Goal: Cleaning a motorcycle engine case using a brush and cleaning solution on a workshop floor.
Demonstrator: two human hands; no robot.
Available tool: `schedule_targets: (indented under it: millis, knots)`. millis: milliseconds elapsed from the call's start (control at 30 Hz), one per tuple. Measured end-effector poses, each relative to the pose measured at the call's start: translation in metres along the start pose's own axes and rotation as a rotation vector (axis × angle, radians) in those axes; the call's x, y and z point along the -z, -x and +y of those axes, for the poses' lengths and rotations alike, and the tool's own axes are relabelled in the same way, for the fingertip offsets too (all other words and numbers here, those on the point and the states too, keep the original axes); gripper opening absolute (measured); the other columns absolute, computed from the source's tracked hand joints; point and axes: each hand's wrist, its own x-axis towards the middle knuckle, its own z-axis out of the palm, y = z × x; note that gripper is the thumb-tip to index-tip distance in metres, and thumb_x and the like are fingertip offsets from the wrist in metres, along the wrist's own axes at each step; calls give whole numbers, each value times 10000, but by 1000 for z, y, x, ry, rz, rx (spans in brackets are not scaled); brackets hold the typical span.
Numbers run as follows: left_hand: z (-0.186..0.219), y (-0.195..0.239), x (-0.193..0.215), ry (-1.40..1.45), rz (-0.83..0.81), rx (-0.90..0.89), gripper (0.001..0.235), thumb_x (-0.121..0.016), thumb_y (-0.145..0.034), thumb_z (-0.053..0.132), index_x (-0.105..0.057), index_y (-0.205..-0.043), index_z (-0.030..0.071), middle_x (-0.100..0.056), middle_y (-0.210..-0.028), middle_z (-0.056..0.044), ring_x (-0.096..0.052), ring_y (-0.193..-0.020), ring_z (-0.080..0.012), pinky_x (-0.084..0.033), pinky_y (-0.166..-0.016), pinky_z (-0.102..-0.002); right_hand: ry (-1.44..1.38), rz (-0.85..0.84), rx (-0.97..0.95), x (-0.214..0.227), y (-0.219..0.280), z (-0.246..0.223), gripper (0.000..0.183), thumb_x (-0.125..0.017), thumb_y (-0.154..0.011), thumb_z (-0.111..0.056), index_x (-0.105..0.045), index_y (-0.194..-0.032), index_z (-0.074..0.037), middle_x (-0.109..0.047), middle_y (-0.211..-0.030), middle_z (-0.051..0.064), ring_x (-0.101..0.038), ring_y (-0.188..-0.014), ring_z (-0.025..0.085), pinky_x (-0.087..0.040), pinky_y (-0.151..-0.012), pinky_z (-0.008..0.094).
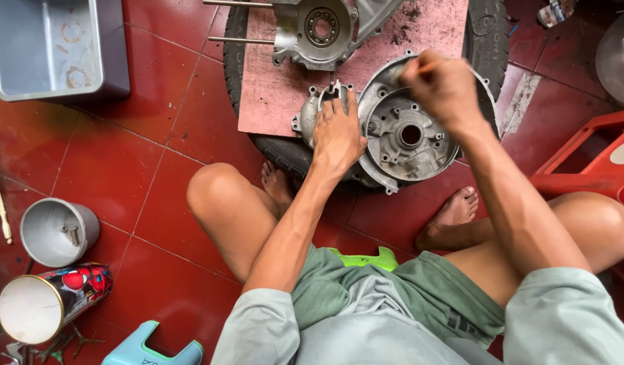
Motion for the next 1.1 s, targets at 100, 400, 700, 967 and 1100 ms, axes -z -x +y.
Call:
schedule_targets:
  millis: [100, 400, 700, 967, 1100]
  knots:
    - [-3, 2, -1, 69, 25, -18, 1099, -816, -840, 406, -147, -1608, -7, -476, -1352, -283, -463, -1262, -410, -415, -1101, -522, -206, -347, -59, -13, 2, -20, 191, -526, -1103, -113, -653, -982, -37, -787, -977, 124, -574, -539, 97, -476, -419, 200]
    - [-5, 3, -1, 43, 46, -43, 1035, -777, -866, 399, -179, -1596, -26, -501, -1339, -293, -481, -1268, -411, -435, -1096, -513, -306, -146, -177, -24, -4, -4, 222, -503, -1080, 23, -616, -902, -46, -765, -935, 144, -751, -678, 152, -602, -466, 204]
    - [-3, 3, -7, -22, 60, -50, 993, -759, -873, 358, -211, -1573, -86, -529, -1274, -291, -505, -1201, -402, -481, -1036, -478, -406, 29, -306, -13, -8, 7, 224, -513, -1112, -213, -635, -964, -98, -707, -864, 51, -647, -629, 106, -595, -564, 237]
    - [-6, 2, -2, 72, -65, -79, 824, -626, -931, 231, -220, -1532, -161, -420, -1398, -392, -402, -1326, -500, -402, -1120, -560, -561, 130, -287, -11, -9, 18, 325, -472, -1079, -209, -702, -898, -69, -674, -651, 37, -565, -424, 71, -463, -364, 183]
    - [-9, 0, -2, 106, -82, -81, 875, -650, -938, 332, -219, -1548, -125, -407, -1420, -364, -379, -1338, -478, -389, -1112, -557, -486, 40, -225, -32, -2, 15, 265, -439, -1070, -119, -632, -904, -45, -701, -736, 104, -578, -477, 99, -491, -387, 194]
